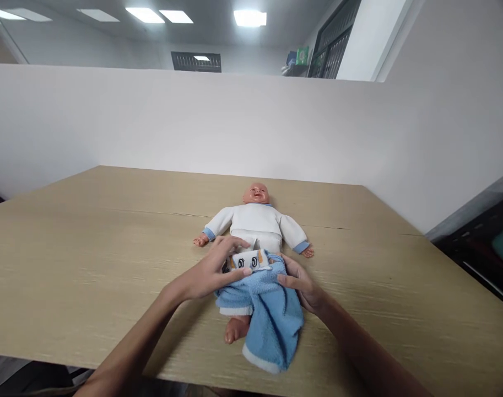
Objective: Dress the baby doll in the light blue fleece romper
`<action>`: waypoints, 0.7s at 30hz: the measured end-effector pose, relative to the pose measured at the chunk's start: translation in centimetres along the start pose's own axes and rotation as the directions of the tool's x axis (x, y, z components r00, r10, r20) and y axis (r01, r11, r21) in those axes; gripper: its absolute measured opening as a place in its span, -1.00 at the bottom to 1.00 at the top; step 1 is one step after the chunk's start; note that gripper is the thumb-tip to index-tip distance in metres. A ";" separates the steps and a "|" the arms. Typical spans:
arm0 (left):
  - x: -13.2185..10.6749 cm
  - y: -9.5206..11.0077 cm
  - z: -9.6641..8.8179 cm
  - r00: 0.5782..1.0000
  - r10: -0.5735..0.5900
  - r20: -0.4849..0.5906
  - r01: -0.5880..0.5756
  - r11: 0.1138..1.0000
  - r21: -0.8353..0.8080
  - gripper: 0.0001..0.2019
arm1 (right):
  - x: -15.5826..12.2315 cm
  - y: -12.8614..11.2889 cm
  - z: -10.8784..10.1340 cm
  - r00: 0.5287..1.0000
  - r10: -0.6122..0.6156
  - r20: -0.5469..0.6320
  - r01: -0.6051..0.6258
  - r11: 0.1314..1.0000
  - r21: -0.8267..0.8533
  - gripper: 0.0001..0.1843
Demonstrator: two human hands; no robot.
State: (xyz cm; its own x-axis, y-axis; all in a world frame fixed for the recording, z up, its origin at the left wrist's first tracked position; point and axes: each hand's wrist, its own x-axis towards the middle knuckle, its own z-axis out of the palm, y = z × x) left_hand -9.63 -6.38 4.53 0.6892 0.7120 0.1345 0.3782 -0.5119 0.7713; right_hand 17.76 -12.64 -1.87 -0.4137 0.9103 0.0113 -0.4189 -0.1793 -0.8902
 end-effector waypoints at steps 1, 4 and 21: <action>1.2 0.7 -0.7 0.996 0.018 0.089 -0.024 0.997 0.068 -0.45 | 0.0 -0.1 0.0 1.000 0.005 -0.005 -0.005 1.000 0.002 -0.41; 4.7 1.9 -2.4 0.943 0.004 0.332 -0.070 0.980 0.188 -0.47 | 0.1 -0.6 -0.4 1.000 0.009 -0.015 -0.010 0.999 -0.045 -0.40; 10.4 -2.2 0.3 0.686 0.170 0.707 0.184 0.900 -0.395 -0.64 | -1.2 -2.4 -1.9 0.988 0.115 -0.101 -0.132 0.977 -0.170 -0.38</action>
State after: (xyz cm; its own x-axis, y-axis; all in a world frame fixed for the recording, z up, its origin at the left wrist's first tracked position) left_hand -3.13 2.04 4.03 0.9743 0.0619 -0.2164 0.2232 -0.1394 0.9648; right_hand 20.77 -12.58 -0.59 -0.3755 0.9166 -0.1376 -0.2177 -0.2316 -0.9482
